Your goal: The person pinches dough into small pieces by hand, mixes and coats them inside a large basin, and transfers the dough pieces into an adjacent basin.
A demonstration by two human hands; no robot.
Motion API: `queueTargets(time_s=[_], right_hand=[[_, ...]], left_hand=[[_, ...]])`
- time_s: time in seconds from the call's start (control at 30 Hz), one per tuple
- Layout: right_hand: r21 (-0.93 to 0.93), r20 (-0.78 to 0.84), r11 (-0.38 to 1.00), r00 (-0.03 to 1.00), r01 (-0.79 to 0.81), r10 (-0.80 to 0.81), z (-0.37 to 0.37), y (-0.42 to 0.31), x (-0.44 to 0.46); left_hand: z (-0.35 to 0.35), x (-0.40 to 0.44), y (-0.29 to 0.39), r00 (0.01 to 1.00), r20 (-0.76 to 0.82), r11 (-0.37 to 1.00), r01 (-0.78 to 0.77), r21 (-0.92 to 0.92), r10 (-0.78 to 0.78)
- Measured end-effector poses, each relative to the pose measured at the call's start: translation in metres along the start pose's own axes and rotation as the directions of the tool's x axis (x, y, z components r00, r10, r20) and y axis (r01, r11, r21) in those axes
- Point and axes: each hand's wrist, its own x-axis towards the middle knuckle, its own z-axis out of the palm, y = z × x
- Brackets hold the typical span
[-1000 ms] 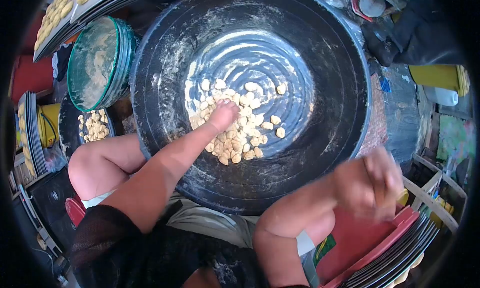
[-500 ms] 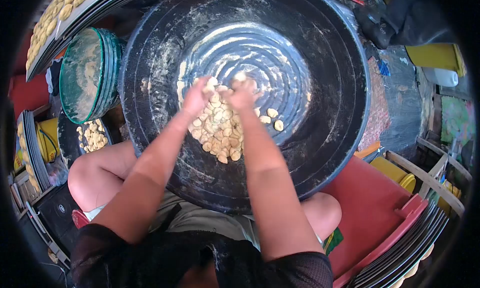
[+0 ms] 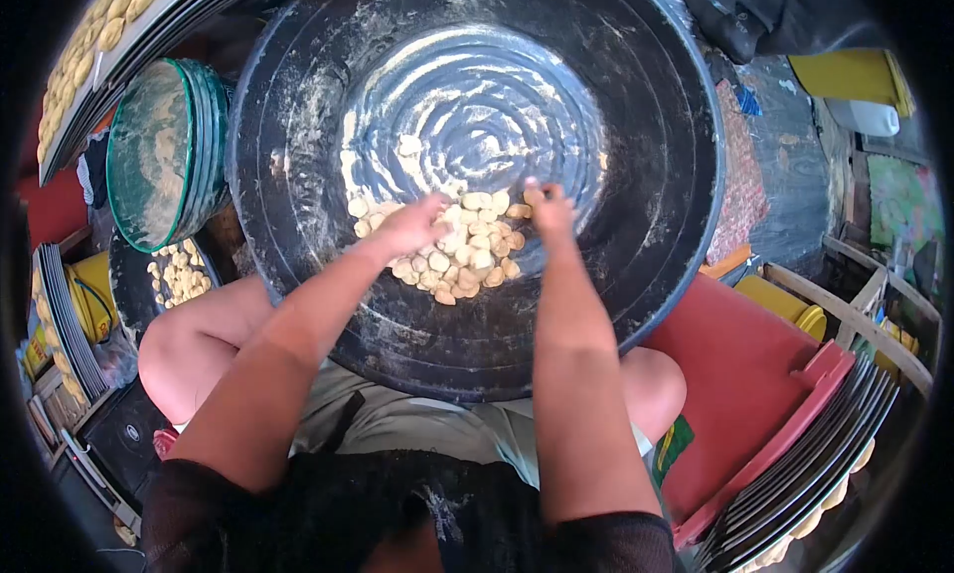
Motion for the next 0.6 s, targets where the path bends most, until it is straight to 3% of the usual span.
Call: queueTargets(time_s=[0.07,0.13,0.17,0.23,0.27,0.3,0.33,0.43,0.47,0.5,0.57,0.6], right_hand=[[-0.029,0.011,0.999,0.999,-0.046,0.046,0.06,-0.008,-0.032],[-0.173,0.12,0.974,0.985,0.144,-0.124,0.112,-0.018,-0.066],[-0.146,0.333,0.954,0.921,0.263,-0.203,0.099,-0.022,-0.068],[-0.016,0.692,0.888,0.646,0.46,-0.323,0.054,-0.027,-0.076],[-0.014,0.729,0.907,0.625,0.422,-0.28,0.039,-0.018,-0.068],[-0.012,0.764,0.924,0.599,0.382,-0.238,0.022,-0.008,-0.056],[-0.012,0.796,0.939,0.571,0.342,-0.199,0.01,0.003,-0.049],[0.152,0.651,0.981,0.735,0.118,-0.19,0.056,0.039,-0.071],[0.23,0.602,0.971,0.775,0.062,-0.192,0.072,0.037,-0.081],[0.002,0.618,0.964,0.758,0.266,-0.211,0.077,0.03,-0.086],[0.234,0.846,0.972,0.495,-0.015,-0.196,0.041,0.019,-0.092],[0.305,0.912,0.934,0.338,-0.185,-0.231,0.021,0.005,-0.097]], left_hand=[[-0.005,0.005,-0.006,0.996,-0.056,0.995,0.069,-0.077,-0.074],[0.006,0.017,-0.031,0.976,-0.049,0.974,0.209,-0.083,-0.214],[0.035,0.023,-0.052,0.973,-0.078,0.973,0.207,-0.1,-0.216],[0.018,-0.003,-0.032,0.984,0.123,0.99,0.123,0.063,-0.13],[0.012,-0.014,-0.026,0.968,0.231,0.988,0.069,0.136,-0.099],[0.013,-0.013,-0.035,0.936,0.348,0.996,0.018,0.09,-0.048],[0.009,-0.019,-0.032,0.94,0.337,0.992,0.008,0.126,-0.05],[0.012,-0.031,-0.031,0.972,0.223,0.98,0.023,0.197,-0.068],[0.01,-0.035,-0.028,0.963,0.259,0.975,0.02,0.221,-0.078],[0.008,-0.039,-0.022,0.951,0.295,0.97,0.018,0.241,-0.091],[0.006,-0.04,-0.03,0.907,0.413,0.982,0.004,0.189,-0.083],[0.002,-0.045,-0.036,0.922,0.378,0.983,0.011,0.181,-0.08]])
